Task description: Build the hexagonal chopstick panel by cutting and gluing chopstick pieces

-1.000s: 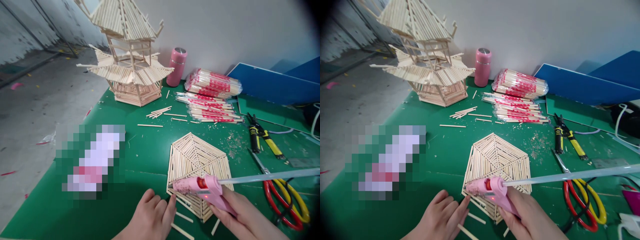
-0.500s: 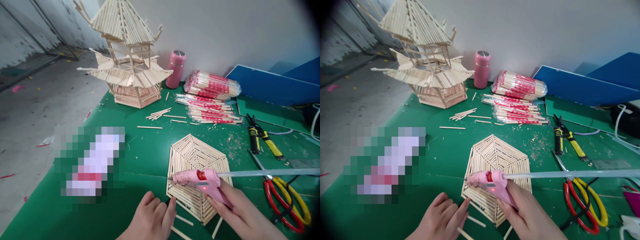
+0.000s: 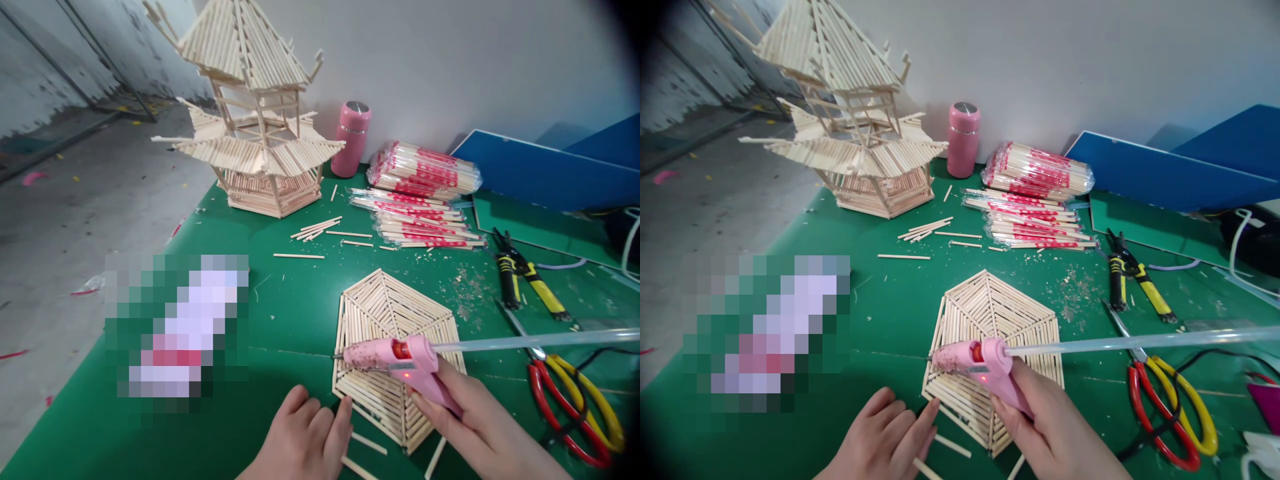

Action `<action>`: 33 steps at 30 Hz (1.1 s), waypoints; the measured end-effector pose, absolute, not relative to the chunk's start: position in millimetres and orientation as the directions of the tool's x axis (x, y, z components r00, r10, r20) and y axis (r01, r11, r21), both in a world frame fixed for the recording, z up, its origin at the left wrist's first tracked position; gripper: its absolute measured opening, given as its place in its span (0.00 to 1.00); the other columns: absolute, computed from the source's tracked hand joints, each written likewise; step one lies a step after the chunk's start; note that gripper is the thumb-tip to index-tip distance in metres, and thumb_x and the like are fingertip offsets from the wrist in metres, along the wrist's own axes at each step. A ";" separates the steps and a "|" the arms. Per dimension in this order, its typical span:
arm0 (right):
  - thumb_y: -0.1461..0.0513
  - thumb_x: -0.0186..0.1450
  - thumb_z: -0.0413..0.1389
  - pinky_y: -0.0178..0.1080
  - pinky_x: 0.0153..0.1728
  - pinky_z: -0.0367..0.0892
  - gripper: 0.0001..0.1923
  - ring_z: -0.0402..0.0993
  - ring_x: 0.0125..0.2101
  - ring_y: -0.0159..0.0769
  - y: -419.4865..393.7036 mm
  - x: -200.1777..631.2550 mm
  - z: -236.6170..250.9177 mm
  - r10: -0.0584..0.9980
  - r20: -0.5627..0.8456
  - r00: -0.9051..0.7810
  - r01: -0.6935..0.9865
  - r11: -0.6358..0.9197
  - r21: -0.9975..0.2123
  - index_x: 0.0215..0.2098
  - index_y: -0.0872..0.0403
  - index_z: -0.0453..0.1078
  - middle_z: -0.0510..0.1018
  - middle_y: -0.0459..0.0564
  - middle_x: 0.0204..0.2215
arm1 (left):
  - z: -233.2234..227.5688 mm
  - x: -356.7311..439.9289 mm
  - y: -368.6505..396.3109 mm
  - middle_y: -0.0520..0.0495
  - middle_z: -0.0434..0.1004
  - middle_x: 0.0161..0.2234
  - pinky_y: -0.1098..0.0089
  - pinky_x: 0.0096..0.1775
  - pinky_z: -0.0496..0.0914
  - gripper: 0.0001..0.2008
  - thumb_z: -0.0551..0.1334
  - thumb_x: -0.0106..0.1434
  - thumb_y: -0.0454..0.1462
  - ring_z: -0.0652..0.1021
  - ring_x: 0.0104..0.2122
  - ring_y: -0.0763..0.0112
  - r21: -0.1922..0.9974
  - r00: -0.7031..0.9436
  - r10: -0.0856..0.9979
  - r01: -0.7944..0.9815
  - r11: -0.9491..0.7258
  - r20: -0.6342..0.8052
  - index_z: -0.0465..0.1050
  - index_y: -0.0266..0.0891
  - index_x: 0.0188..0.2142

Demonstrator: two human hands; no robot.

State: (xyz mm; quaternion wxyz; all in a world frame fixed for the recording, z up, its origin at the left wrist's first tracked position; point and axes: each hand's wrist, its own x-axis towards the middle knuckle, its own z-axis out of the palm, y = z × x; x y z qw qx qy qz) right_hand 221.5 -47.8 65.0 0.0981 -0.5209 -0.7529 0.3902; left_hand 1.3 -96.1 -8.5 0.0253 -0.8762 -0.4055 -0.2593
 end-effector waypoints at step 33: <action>0.59 0.64 0.45 0.42 0.43 0.67 0.21 0.68 0.46 0.44 -42.3 217.2 62.3 0.887 -0.242 -0.393 0.713 0.127 -0.690 0.55 0.52 0.58 0.71 0.54 0.47 | -5.4 2.1 -91.6 0.56 0.61 0.13 0.70 0.21 0.59 0.06 0.54 0.58 0.29 0.63 0.13 0.77 0.128 0.533 0.684 0.736 -0.665 0.498 0.69 0.29 0.34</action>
